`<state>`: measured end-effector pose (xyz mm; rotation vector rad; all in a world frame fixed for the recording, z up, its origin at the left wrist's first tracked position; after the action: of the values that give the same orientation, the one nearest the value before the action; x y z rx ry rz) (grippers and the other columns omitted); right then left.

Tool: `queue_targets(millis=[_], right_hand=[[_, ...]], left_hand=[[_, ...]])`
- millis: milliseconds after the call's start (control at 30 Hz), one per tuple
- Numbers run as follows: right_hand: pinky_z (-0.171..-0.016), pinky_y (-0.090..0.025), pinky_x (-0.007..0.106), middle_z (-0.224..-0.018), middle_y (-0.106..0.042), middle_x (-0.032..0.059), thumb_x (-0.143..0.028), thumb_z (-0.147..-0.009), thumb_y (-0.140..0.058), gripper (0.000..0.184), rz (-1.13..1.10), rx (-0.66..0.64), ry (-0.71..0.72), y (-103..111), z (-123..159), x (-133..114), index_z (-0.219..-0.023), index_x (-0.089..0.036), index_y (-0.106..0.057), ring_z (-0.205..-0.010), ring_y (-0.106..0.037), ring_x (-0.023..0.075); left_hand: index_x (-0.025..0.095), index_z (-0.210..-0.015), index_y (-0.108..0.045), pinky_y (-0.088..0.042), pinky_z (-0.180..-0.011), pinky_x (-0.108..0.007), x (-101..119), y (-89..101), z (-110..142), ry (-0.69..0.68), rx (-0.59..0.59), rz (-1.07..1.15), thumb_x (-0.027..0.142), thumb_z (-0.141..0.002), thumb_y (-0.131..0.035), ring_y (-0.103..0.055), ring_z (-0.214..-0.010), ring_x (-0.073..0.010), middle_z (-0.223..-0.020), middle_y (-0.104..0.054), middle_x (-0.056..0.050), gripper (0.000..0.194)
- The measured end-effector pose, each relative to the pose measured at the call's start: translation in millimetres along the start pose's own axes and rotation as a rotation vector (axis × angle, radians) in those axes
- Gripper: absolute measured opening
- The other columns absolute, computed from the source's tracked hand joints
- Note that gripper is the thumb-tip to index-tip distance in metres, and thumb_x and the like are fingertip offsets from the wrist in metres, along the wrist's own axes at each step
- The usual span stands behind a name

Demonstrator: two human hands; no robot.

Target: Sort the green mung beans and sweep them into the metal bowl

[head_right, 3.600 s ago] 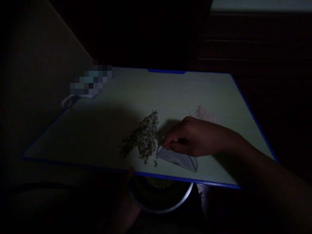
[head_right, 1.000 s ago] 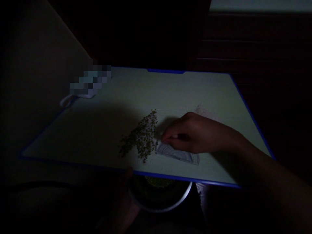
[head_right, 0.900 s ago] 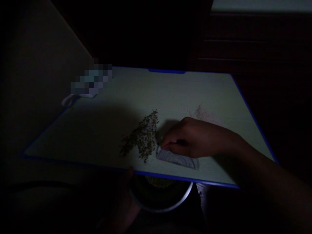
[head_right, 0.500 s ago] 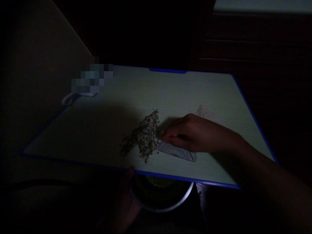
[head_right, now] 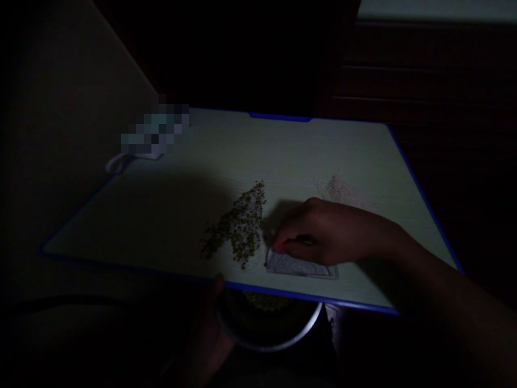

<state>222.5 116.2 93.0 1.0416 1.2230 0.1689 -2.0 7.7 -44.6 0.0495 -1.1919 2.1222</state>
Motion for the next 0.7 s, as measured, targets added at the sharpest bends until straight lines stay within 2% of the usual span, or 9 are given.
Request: queue_targets(millis=[200, 367, 467, 600, 700], right_hand=[[-0.068, -0.052, 0.023, -0.093, -0.082, 0.0056, -0.019, -0.103, -0.058, 0.023, 0.074, 0.076, -0.058, 4.1, 1.1, 7.2, -0.107, -0.015, -0.080, -0.076, -0.074, 0.0118], [-0.069, -0.052, 0.022, -0.093, -0.081, 0.0065, -0.020, -0.103, -0.060, 0.022, 0.063, 0.093, -0.007, 3.5, 0.6, 6.2, -0.109, -0.014, -0.080, -0.078, -0.075, 0.0119], [-0.072, -0.054, 0.023, -0.096, -0.081, 0.0087, -0.021, -0.105, -0.059, 0.022, 0.014, 0.062, 0.041, -2.3, -1.8, 5.2, -0.110, -0.013, -0.079, -0.083, -0.076, 0.0134], [-0.075, -0.055, 0.025, -0.099, -0.082, 0.0091, -0.020, -0.104, -0.060, 0.020, -0.068, -0.010, 0.063, -7.8, -2.7, 5.2, -0.111, -0.015, -0.079, -0.088, -0.076, 0.0143], [-0.073, -0.055, 0.025, -0.099, -0.081, 0.0088, -0.020, -0.105, -0.059, 0.021, -0.065, 0.008, 0.046, -6.8, -2.7, 4.7, -0.112, -0.015, -0.078, -0.085, -0.076, 0.0138]], left_hand=[[0.028, -0.109, -0.086, -0.030, -0.129, -0.047, 2.2, -3.5, -0.1, -0.046, 0.009, 0.007, 0.040, -0.086, -0.081, -0.054, -0.147, -0.0318, -0.121, -0.085, -0.003, 0.026], [0.026, -0.104, -0.086, -0.031, -0.129, -0.046, 1.6, -2.5, -0.3, -0.018, 0.021, -0.006, 0.043, -0.085, -0.082, -0.060, -0.142, -0.0321, -0.111, -0.087, -0.003, 0.026], [0.026, -0.105, -0.086, -0.031, -0.129, -0.044, 0.4, -0.4, -1.1, 0.004, 0.046, -0.018, 0.043, -0.085, -0.081, -0.062, -0.140, -0.0315, -0.109, -0.087, -0.003, 0.028], [0.027, -0.113, -0.084, -0.032, -0.129, -0.043, -0.8, 1.0, -1.2, -0.027, 0.070, -0.010, 0.043, -0.091, -0.075, -0.064, -0.138, -0.0289, -0.119, -0.085, -0.002, 0.029], [0.028, -0.113, -0.084, -0.035, -0.127, -0.042, -1.1, 0.0, -0.6, -0.059, 0.089, -0.025, 0.042, -0.088, -0.077, -0.067, -0.134, -0.0285, -0.117, -0.086, -0.001, 0.029]])
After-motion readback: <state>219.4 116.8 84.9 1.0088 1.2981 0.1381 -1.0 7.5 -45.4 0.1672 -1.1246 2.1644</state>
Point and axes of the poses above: each hand's wrist, its own z-axis away from the middle knuckle, its own y-axis out of the back of the hand, x = y × z, the point moved 2 cm from there along -z, towards the middle knuckle
